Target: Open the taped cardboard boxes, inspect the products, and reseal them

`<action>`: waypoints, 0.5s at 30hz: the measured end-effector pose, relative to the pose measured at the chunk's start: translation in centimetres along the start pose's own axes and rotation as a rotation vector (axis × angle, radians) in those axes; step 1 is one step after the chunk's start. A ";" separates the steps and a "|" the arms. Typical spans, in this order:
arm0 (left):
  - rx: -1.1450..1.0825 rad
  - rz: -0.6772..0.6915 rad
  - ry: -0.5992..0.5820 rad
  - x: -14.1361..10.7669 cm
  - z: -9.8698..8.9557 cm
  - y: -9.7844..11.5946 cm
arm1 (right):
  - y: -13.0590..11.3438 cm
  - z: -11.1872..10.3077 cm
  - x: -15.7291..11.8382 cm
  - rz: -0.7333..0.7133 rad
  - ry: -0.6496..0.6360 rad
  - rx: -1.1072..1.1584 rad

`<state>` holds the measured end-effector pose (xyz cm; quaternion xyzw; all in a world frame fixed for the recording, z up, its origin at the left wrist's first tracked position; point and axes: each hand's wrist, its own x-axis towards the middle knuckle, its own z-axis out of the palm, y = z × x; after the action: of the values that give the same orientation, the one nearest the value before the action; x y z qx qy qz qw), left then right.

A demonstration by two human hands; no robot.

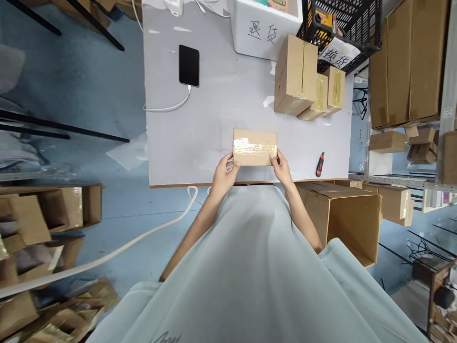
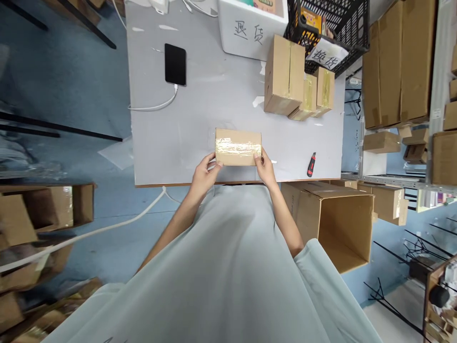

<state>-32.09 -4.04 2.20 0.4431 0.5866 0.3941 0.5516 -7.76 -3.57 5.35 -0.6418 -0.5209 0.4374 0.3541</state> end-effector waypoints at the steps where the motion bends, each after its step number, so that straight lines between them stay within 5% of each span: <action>1: 0.006 0.010 0.005 0.1 0.0 -0.1 | -0.2 0.0 0.1 0.001 -0.009 0.002; 6: 0.089 0.059 0.101 0.6 -0.5 -0.5 | -1.2 0.4 -0.4 0.031 -0.059 0.070; 10: 0.309 0.155 0.427 2.1 -3.8 -0.5 | -0.3 2.6 0.5 0.062 -0.133 0.172; 13: 0.367 0.176 0.521 3.5 -5.9 0.1 | 1.4 4.3 3.0 0.253 -0.089 0.163; 15: 0.358 0.157 0.509 4.0 -6.2 0.9 | 2.4 4.8 4.7 0.356 -0.173 0.191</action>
<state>-38.19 0.21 2.37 0.4643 0.7298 0.4242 0.2681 -11.04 0.56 0.44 -0.6473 -0.3838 0.5939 0.2847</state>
